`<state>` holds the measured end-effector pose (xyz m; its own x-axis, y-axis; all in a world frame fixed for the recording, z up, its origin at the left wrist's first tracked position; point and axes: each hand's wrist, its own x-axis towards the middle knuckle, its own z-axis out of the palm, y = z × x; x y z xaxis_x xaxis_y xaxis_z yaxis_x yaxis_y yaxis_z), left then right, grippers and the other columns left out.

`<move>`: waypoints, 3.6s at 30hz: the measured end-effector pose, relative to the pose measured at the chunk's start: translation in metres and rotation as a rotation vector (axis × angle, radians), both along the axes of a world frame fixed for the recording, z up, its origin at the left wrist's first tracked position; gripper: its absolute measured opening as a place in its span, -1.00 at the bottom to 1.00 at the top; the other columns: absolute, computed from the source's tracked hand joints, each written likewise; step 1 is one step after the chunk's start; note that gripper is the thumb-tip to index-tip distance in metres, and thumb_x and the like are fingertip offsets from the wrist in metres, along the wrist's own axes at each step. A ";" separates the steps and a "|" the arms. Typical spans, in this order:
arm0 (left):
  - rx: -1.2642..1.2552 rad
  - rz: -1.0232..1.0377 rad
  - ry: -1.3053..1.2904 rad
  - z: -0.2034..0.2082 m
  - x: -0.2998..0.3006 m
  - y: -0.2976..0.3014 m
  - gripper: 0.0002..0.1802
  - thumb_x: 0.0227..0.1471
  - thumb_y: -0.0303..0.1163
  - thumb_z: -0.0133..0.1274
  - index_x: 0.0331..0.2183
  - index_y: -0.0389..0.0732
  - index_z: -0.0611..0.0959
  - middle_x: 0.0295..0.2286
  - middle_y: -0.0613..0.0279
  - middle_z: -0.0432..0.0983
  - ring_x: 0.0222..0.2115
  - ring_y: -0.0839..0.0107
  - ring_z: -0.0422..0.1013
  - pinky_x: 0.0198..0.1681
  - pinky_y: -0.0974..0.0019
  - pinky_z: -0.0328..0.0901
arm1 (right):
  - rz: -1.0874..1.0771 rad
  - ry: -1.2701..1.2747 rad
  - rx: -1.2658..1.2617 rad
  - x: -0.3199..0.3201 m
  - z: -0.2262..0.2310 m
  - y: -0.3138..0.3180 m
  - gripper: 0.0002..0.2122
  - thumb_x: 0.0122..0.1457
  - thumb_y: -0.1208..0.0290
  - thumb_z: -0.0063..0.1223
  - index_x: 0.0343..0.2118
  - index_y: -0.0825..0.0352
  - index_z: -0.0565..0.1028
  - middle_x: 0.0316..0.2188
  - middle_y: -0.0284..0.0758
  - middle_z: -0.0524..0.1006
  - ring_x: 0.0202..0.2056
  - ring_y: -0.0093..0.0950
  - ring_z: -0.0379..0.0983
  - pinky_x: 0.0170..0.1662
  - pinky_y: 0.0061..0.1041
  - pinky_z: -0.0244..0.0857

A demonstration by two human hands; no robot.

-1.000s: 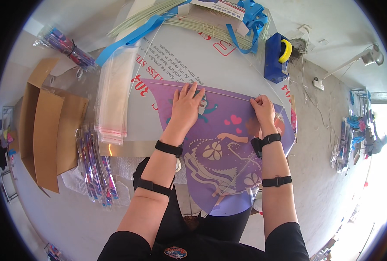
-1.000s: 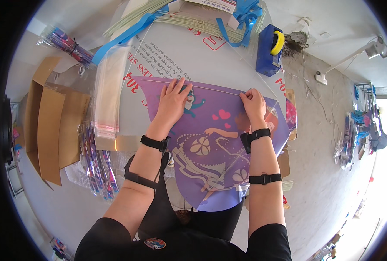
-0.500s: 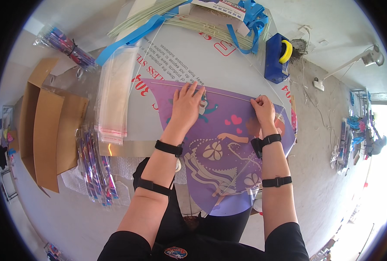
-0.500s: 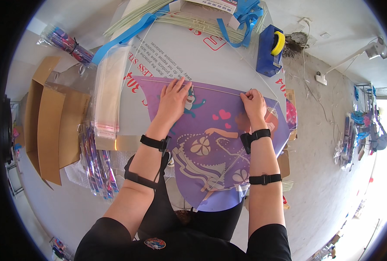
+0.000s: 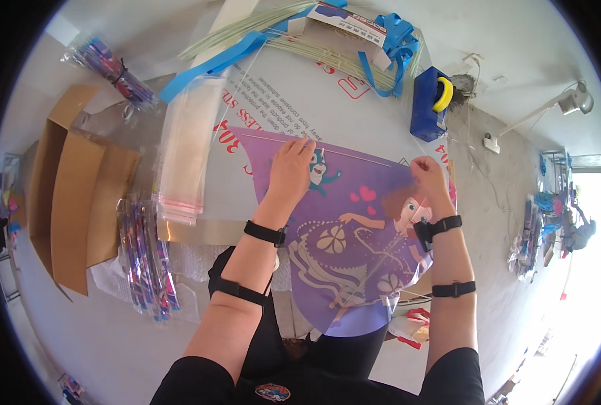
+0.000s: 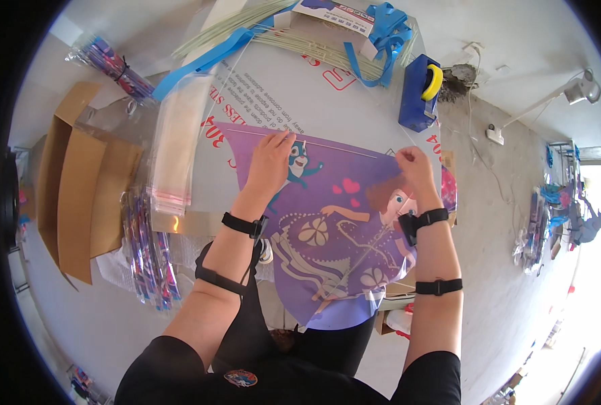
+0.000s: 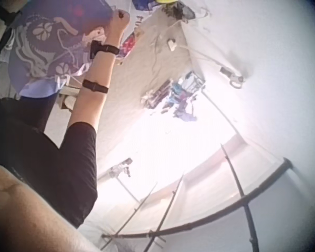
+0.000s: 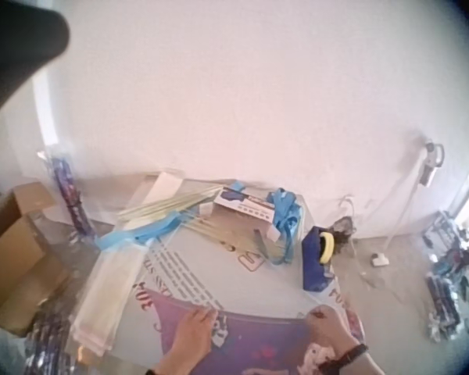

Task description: The person is assembling a plastic kite by attaching the printed sail to the structural frame using adhesive tape.

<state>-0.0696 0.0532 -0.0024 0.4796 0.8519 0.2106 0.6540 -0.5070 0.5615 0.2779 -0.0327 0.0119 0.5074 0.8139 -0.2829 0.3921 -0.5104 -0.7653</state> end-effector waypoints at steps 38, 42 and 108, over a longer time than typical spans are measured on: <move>0.033 0.039 0.018 -0.003 -0.008 0.006 -0.66 -0.01 -0.56 -0.09 -0.13 -0.30 0.55 -0.11 0.06 0.47 -0.10 0.08 0.37 -0.07 0.12 0.29 | 0.266 -0.237 0.024 -0.037 0.011 0.007 -0.85 -0.07 0.50 0.21 -0.41 0.35 0.50 -0.50 -0.31 0.50 -0.44 -0.49 0.42 -0.34 -0.48 0.30; 0.013 0.048 0.054 -0.001 -0.009 0.010 -0.63 -0.02 -0.55 -0.12 -0.11 -0.28 0.53 -0.07 0.14 0.44 -0.05 0.14 0.33 -0.04 0.13 0.27 | 0.308 -0.244 -0.070 0.014 0.032 -0.004 -0.87 -0.05 0.48 0.20 -0.40 0.33 0.53 -0.51 -0.33 0.53 -0.45 -0.50 0.44 -0.35 -0.49 0.32; -1.395 -0.130 -0.678 0.049 0.146 -0.137 -0.86 0.09 -0.37 0.08 -0.34 -0.24 0.59 -0.51 0.32 0.53 -0.49 0.59 0.42 -0.44 0.53 0.28 | -0.123 0.045 0.112 0.049 0.072 0.009 -0.73 0.11 0.18 0.06 -0.30 0.29 0.58 -0.67 -0.42 0.46 -0.65 -0.58 0.38 -0.53 -0.55 0.31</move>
